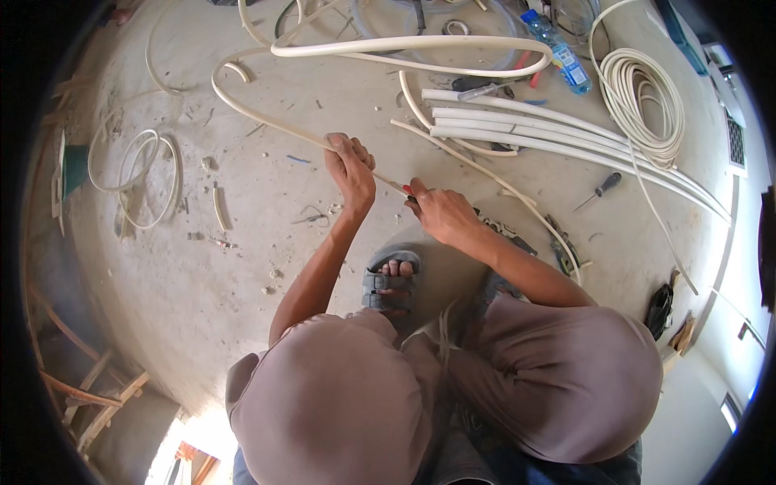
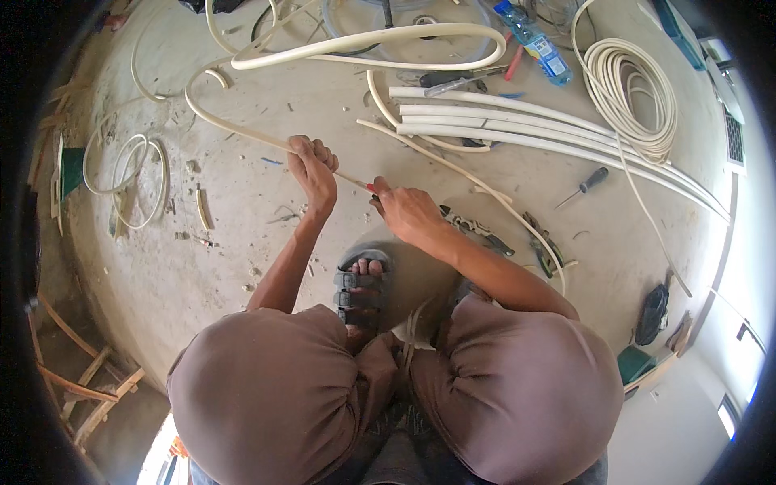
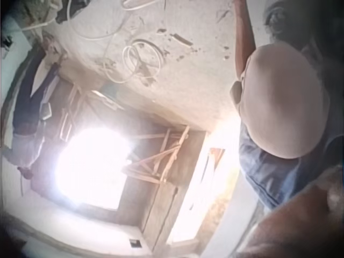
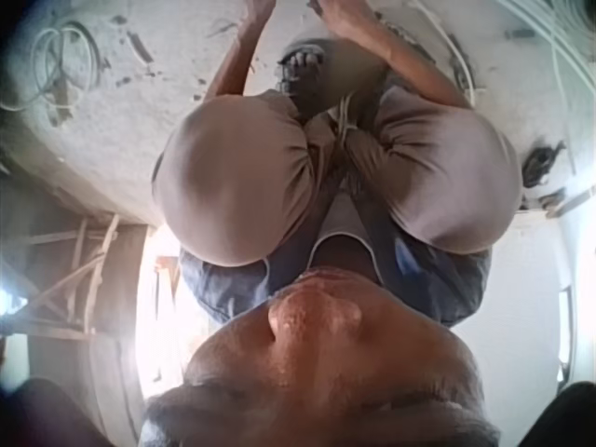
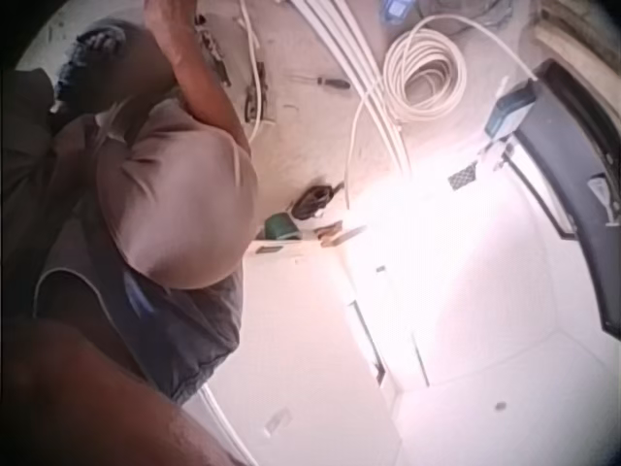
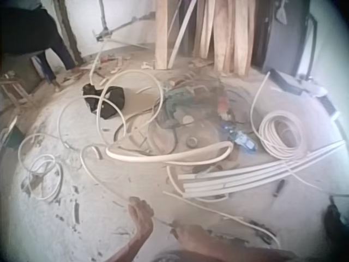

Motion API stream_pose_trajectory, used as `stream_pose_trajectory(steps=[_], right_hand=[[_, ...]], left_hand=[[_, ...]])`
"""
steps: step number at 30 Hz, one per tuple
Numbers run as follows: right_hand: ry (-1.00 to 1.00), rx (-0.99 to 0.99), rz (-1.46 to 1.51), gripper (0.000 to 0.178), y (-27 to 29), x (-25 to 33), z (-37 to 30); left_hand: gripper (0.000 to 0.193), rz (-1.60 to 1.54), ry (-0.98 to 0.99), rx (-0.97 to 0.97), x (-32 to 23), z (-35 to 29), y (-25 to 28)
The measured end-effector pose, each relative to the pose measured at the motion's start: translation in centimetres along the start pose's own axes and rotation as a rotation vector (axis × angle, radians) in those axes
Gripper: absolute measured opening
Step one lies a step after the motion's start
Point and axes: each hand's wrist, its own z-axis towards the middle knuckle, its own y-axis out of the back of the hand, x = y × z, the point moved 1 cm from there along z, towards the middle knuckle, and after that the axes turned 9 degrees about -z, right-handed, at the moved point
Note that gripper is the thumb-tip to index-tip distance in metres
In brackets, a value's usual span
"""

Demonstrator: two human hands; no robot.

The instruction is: The person prepares electrical wiring by cutting the outer insulation of a cable with a utility knife, stripping the internal wires using pliers, and wrapping electrical tape around the connections.

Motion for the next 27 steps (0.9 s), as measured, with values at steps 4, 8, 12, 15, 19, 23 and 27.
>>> stream_pose_trajectory(steps=[4,8,12,15,19,23,27], right_hand=[[0.003,-0.014,-0.013,0.026,0.41,0.00,0.01],[0.012,-0.005,-0.016,0.026,0.34,0.15,0.10],[0.008,-0.002,-0.028,0.026,0.35,-0.11,-0.23],[-0.002,0.019,-0.037,0.027,0.38,-0.05,-0.24],[-0.001,0.016,-0.043,0.028,0.05,-0.29,-0.27],[0.000,0.011,-0.040,0.028,0.22,-0.41,-0.48],[-0.001,0.017,-0.049,0.028,0.23,-0.36,-0.57]], left_hand=[[0.041,0.012,-0.005,0.003,-0.16,0.10,-0.61],[0.042,0.038,-0.041,0.029,-0.30,0.13,-0.18],[0.043,0.032,-0.024,0.015,-0.08,-0.01,-0.41],[0.044,0.047,-0.032,0.011,-0.23,-0.10,-0.48],[0.044,0.048,-0.048,0.016,-0.31,-0.11,-0.75],[0.037,0.015,-0.034,0.037,0.03,-0.11,-0.50],[0.037,0.011,-0.043,0.041,-0.13,-0.13,-0.41]])
